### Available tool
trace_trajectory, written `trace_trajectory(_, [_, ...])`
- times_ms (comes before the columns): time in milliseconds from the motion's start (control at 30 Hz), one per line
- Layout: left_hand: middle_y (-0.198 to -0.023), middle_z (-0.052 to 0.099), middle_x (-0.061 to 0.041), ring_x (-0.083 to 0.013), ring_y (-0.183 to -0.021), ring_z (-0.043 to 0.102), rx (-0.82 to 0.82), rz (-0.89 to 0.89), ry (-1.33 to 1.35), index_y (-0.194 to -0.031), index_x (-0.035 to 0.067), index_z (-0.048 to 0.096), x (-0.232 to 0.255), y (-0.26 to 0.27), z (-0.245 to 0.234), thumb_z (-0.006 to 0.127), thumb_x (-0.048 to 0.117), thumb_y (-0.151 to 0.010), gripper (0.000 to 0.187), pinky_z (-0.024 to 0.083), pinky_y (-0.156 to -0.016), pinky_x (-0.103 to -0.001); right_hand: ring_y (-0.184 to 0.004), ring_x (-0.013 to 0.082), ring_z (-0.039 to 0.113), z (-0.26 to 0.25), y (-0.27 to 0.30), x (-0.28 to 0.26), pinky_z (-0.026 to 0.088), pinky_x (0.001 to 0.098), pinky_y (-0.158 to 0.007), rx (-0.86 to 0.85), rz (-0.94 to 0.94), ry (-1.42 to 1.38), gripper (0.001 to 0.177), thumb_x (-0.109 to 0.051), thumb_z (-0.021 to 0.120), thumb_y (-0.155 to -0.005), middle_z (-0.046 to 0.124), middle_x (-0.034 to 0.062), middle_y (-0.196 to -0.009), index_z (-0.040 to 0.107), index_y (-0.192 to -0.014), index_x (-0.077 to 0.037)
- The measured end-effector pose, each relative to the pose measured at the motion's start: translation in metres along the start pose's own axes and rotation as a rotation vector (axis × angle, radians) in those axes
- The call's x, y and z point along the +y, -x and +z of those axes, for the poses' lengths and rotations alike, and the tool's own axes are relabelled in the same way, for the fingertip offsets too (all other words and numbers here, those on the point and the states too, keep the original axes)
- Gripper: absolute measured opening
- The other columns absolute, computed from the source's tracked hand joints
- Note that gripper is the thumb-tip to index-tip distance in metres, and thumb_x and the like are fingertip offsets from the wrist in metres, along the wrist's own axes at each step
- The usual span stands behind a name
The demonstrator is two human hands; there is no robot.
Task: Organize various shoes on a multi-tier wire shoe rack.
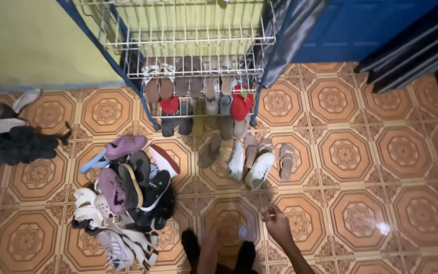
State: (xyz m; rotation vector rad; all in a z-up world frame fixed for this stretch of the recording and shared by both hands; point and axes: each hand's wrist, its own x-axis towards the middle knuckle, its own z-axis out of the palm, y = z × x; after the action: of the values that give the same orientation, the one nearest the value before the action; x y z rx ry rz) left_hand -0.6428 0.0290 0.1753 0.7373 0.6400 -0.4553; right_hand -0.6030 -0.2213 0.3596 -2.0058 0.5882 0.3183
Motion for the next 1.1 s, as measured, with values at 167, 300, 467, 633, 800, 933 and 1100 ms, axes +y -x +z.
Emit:
trace_trajectory(167, [-0.101,0.078,-0.016,-0.0283,-0.084,0.076,0.063,-0.064,-0.051,-0.123,0.004,0.065,-0.014,0.024,0.016,0.062,0.037,-0.097,0.042,0.062,-0.073,-0.040,-0.091,0.0214,0.076,0.000,-0.007,-0.013,0.057,0.0344,-0.082,-0.040,0.142,0.075,0.037,-0.034,0.063,-0.100,0.081,0.0146,-0.101,0.068,-0.123,-0.005])
trace_trajectory(300, [-0.096,0.078,-0.010,-0.0247,-0.078,0.073,0.131,-0.097,-0.104,-0.127,0.011,0.062,-0.001,0.035,0.046,0.061,0.041,-0.094,0.044,0.057,-0.064,-0.037,-0.091,0.0200,0.077,0.008,-0.024,0.001,0.057,0.0322,-0.082,-0.010,0.039,0.010,0.043,-0.034,0.063,-0.097,0.082,0.0156,-0.100,0.063,-0.131,-0.006])
trace_trajectory(467, [-0.097,0.075,-0.012,-0.0227,-0.079,0.072,0.175,-0.078,-0.235,-0.131,0.011,0.065,0.039,0.040,0.080,0.066,0.043,-0.094,0.048,0.059,-0.065,-0.036,-0.092,0.0238,0.076,0.017,-0.044,0.004,0.062,0.0351,-0.077,-0.062,0.159,-0.155,0.048,-0.033,0.062,-0.097,0.075,0.0162,-0.108,0.057,-0.135,-0.004])
trace_trajectory(633, [-0.103,0.076,-0.012,-0.0230,-0.085,0.075,0.135,-0.058,-0.195,-0.130,0.009,0.064,0.045,0.022,0.066,0.066,0.038,-0.095,0.045,0.062,-0.071,-0.036,-0.092,0.0226,0.076,0.035,-0.065,0.017,0.063,0.0355,-0.077,-0.108,0.208,-0.174,0.044,-0.033,0.061,-0.098,0.075,0.0146,-0.107,0.063,-0.129,-0.002])
trace_trajectory(800, [-0.099,0.074,-0.015,-0.0269,-0.082,0.075,0.064,-0.095,-0.107,-0.119,0.002,0.065,0.018,-0.037,0.010,0.063,0.031,-0.099,0.035,0.062,-0.069,-0.040,-0.090,0.0231,0.076,0.047,-0.089,0.018,0.061,0.0357,-0.076,-0.132,0.286,-0.136,0.044,-0.035,0.060,-0.097,0.074,0.0139,-0.108,0.064,-0.128,-0.004])
trace_trajectory(933, [-0.094,0.075,-0.014,-0.0265,-0.080,0.074,0.106,-0.110,-0.127,-0.112,0.005,0.065,0.012,-0.084,-0.019,0.062,0.029,-0.098,0.028,0.062,-0.069,-0.039,-0.090,0.0250,0.077,0.061,-0.123,0.044,0.062,0.0370,-0.075,-0.131,0.375,-0.232,0.046,-0.033,0.061,-0.096,0.074,0.0161,-0.109,0.061,-0.130,-0.002])
trace_trajectory(1100, [-0.095,0.076,-0.011,-0.0224,-0.079,0.074,0.070,-0.108,-0.163,-0.111,0.006,0.067,0.062,-0.111,-0.002,0.062,0.030,-0.098,0.027,0.060,-0.069,-0.035,-0.090,0.0282,0.075,0.069,-0.159,0.053,0.062,0.0390,-0.075,-0.114,0.498,-0.358,0.051,-0.035,0.063,-0.097,0.073,0.0193,-0.109,0.058,-0.132,0.001])
